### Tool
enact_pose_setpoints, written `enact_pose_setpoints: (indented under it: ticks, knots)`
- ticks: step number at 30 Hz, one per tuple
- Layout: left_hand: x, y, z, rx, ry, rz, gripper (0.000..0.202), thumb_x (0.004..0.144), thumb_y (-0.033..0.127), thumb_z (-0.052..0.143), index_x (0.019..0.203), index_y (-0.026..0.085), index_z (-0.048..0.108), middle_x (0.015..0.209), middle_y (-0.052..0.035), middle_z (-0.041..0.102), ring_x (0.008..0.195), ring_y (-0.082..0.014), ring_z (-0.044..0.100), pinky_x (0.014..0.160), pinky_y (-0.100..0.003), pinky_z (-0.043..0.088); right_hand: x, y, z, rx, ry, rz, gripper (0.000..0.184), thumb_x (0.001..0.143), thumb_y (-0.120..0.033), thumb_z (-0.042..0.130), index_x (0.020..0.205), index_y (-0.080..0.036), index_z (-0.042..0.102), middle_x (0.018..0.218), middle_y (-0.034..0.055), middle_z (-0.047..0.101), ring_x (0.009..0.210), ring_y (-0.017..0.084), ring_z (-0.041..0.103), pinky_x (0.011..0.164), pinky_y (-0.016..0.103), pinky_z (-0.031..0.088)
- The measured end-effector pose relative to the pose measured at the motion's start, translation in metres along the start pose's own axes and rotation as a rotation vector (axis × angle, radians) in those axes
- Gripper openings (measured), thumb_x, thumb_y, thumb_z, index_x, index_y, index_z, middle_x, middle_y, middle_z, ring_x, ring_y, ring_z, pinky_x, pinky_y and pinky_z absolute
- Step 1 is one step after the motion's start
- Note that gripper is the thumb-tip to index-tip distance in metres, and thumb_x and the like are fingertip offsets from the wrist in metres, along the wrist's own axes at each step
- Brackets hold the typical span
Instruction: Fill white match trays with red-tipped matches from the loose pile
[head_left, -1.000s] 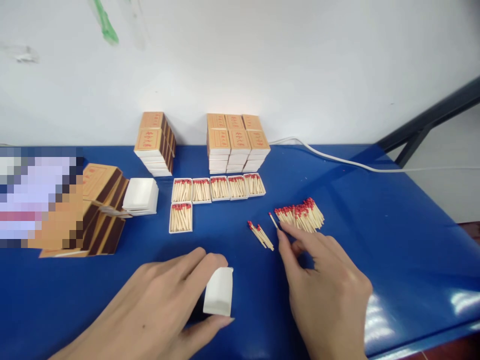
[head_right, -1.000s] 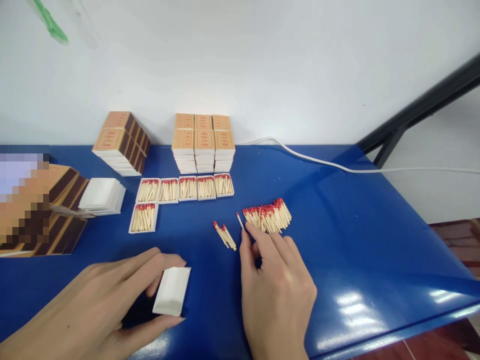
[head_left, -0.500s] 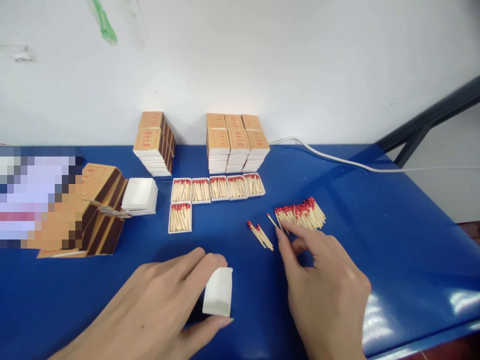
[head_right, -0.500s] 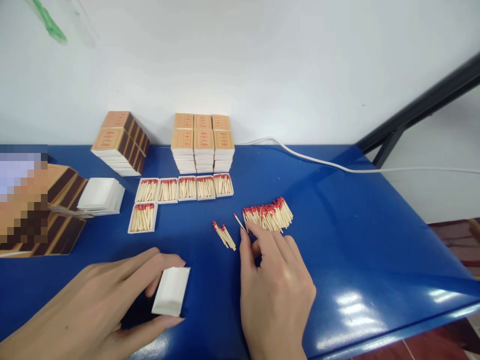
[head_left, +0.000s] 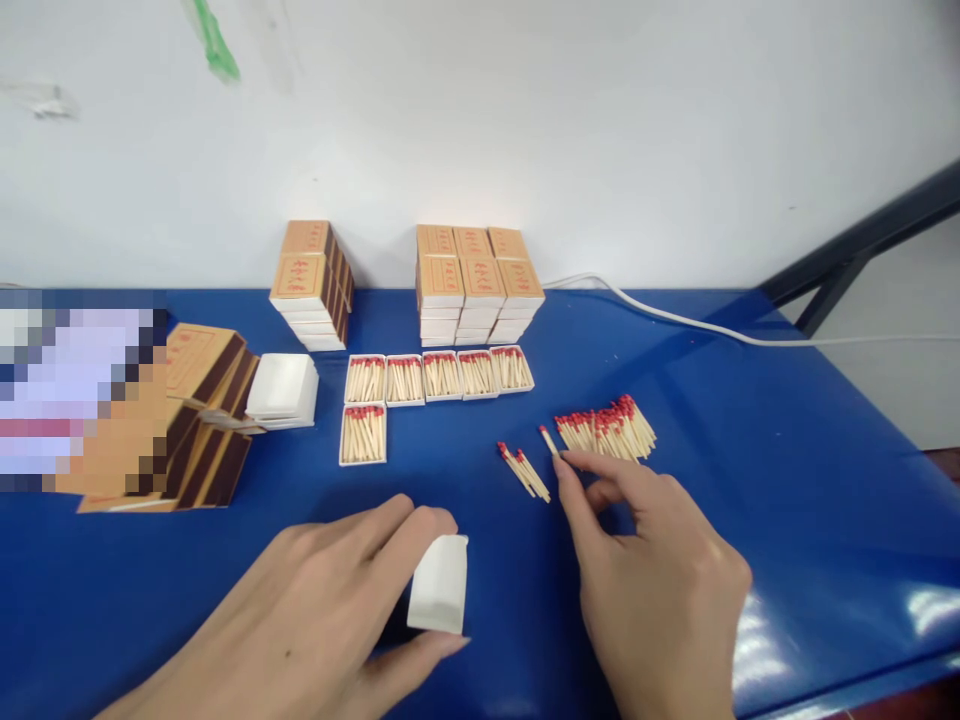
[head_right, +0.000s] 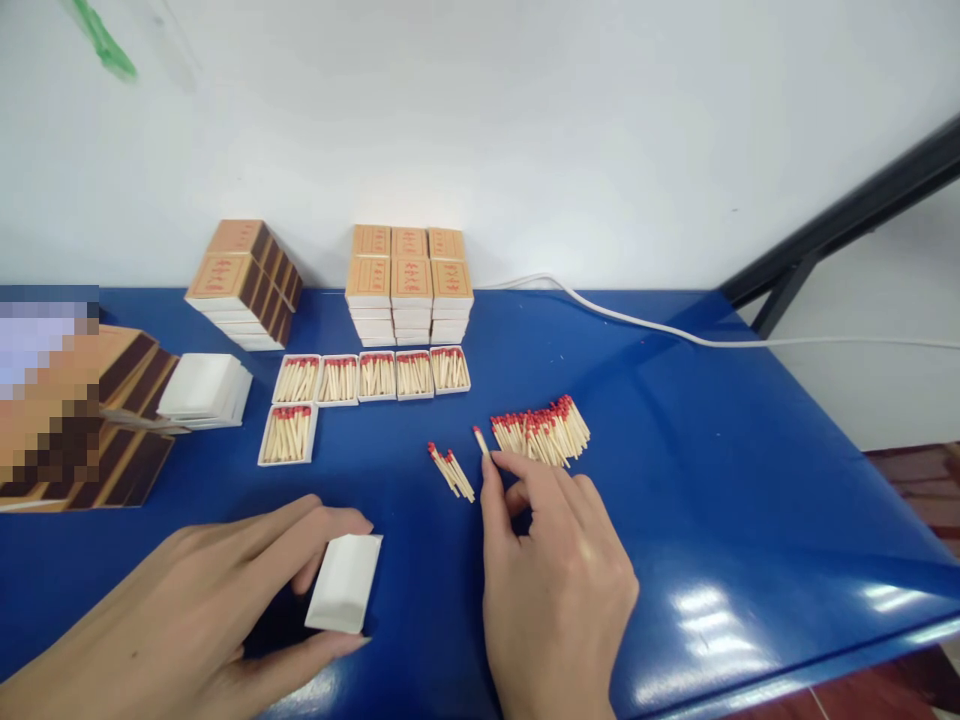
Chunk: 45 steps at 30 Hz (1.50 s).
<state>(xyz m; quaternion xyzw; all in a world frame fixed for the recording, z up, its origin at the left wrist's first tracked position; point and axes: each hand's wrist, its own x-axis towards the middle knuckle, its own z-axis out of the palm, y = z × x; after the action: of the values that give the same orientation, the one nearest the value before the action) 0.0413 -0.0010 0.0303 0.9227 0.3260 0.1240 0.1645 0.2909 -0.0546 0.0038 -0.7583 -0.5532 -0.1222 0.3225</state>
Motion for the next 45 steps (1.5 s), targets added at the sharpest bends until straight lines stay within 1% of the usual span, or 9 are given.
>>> enact_pose_setpoints:
  ticks: [6, 12, 16, 22, 27, 33, 36, 40, 45]
  knots:
    - [-0.0017, -0.0003, -0.0010, -0.010, 0.012, 0.009, 0.044, 0.105, 0.039, 0.080, 0.140, 0.033, 0.054, 0.110, 0.0056, 0.081, 0.081, -0.0235, 0.085, 0.057, -0.037, 0.056, -0.0012, -0.0025, -0.0018, 0.081, -0.027, -0.058, 0.019, 0.115, -0.035, 0.073, 0.106, -0.023, 0.085, 0.076, -0.0056, 0.071, 0.070, 0.015, 0.065, 0.070, 0.030, 0.047]
    - [-0.0020, -0.0009, -0.0003, -0.008, 0.026, 0.005, 0.037, 0.109, 0.040, 0.074, 0.139, 0.032, 0.055, 0.111, 0.0046, 0.082, 0.083, -0.0233, 0.085, 0.058, -0.036, 0.055, -0.0011, -0.0055, -0.0062, 0.113, -0.059, -0.076, 0.021, 0.116, -0.038, 0.072, 0.109, -0.023, 0.084, 0.080, -0.0035, 0.074, 0.071, 0.016, 0.064, 0.069, 0.030, 0.048]
    - [-0.0019, -0.0012, 0.0011, -0.007, 0.010, -0.001, 0.043, 0.104, 0.039, 0.080, 0.139, 0.033, 0.055, 0.112, 0.0045, 0.083, 0.083, -0.0244, 0.085, 0.057, -0.036, 0.056, -0.0011, -0.0039, -0.0074, 0.028, -0.014, -0.021, 0.019, 0.116, -0.036, 0.072, 0.113, -0.022, 0.085, 0.083, -0.0004, 0.076, 0.077, 0.020, 0.062, 0.070, 0.034, 0.046]
    - [-0.0047, -0.0001, 0.0027, 0.015, -0.004, -0.004, 0.058, 0.097, 0.036, 0.088, 0.143, 0.033, 0.052, 0.118, 0.0035, 0.084, 0.090, -0.0266, 0.088, 0.058, -0.038, 0.060, -0.0032, 0.0016, -0.0052, -0.065, -0.031, -0.039, 0.026, 0.117, -0.037, 0.069, 0.124, -0.020, 0.088, 0.086, 0.0035, 0.075, 0.084, 0.025, 0.057, 0.077, 0.038, 0.046]
    - [-0.0022, 0.0005, 0.0016, 0.047, 0.013, 0.016, 0.058, 0.100, 0.040, 0.087, 0.144, 0.032, 0.050, 0.124, 0.0007, 0.085, 0.093, -0.0274, 0.088, 0.056, -0.037, 0.058, -0.0038, 0.0026, -0.0044, -0.051, -0.044, -0.075, 0.028, 0.117, -0.034, 0.069, 0.130, -0.018, 0.087, 0.090, 0.0047, 0.076, 0.085, 0.025, 0.057, 0.081, 0.039, 0.048]
    - [-0.0018, 0.0005, 0.0004, 0.054, 0.028, 0.023, 0.052, 0.102, 0.039, 0.083, 0.142, 0.031, 0.052, 0.121, 0.0013, 0.085, 0.091, -0.0265, 0.088, 0.056, -0.036, 0.058, -0.0034, 0.0032, -0.0032, -0.049, -0.034, -0.080, 0.027, 0.116, -0.033, 0.070, 0.129, -0.017, 0.087, 0.089, 0.0043, 0.076, 0.085, 0.025, 0.058, 0.078, 0.038, 0.047]
    - [-0.0043, -0.0001, 0.0015, 0.058, 0.014, 0.025, 0.058, 0.097, 0.040, 0.088, 0.142, 0.031, 0.052, 0.122, 0.0010, 0.085, 0.091, -0.0273, 0.088, 0.054, -0.036, 0.057, -0.0036, 0.0032, -0.0025, -0.045, -0.043, -0.071, 0.027, 0.116, -0.034, 0.069, 0.129, -0.018, 0.087, 0.090, 0.0045, 0.077, 0.086, 0.025, 0.059, 0.079, 0.039, 0.048]
    - [-0.0055, -0.0008, 0.0028, 0.062, 0.005, 0.015, 0.069, 0.091, 0.038, 0.094, 0.145, 0.031, 0.051, 0.124, 0.0012, 0.085, 0.092, -0.0276, 0.088, 0.058, -0.037, 0.061, -0.0045, 0.0034, -0.0024, -0.047, -0.048, -0.057, 0.029, 0.117, -0.037, 0.068, 0.130, -0.020, 0.087, 0.090, 0.0043, 0.077, 0.085, 0.025, 0.060, 0.077, 0.038, 0.048]
    - [-0.0032, 0.0000, 0.0024, 0.051, 0.014, 0.026, 0.061, 0.095, 0.038, 0.089, 0.143, 0.031, 0.052, 0.120, 0.0020, 0.085, 0.090, -0.0273, 0.088, 0.054, -0.037, 0.059, -0.0053, 0.0040, -0.0032, -0.028, -0.053, -0.060, 0.028, 0.117, -0.037, 0.067, 0.129, -0.021, 0.087, 0.090, 0.0044, 0.078, 0.085, 0.025, 0.061, 0.078, 0.038, 0.048]
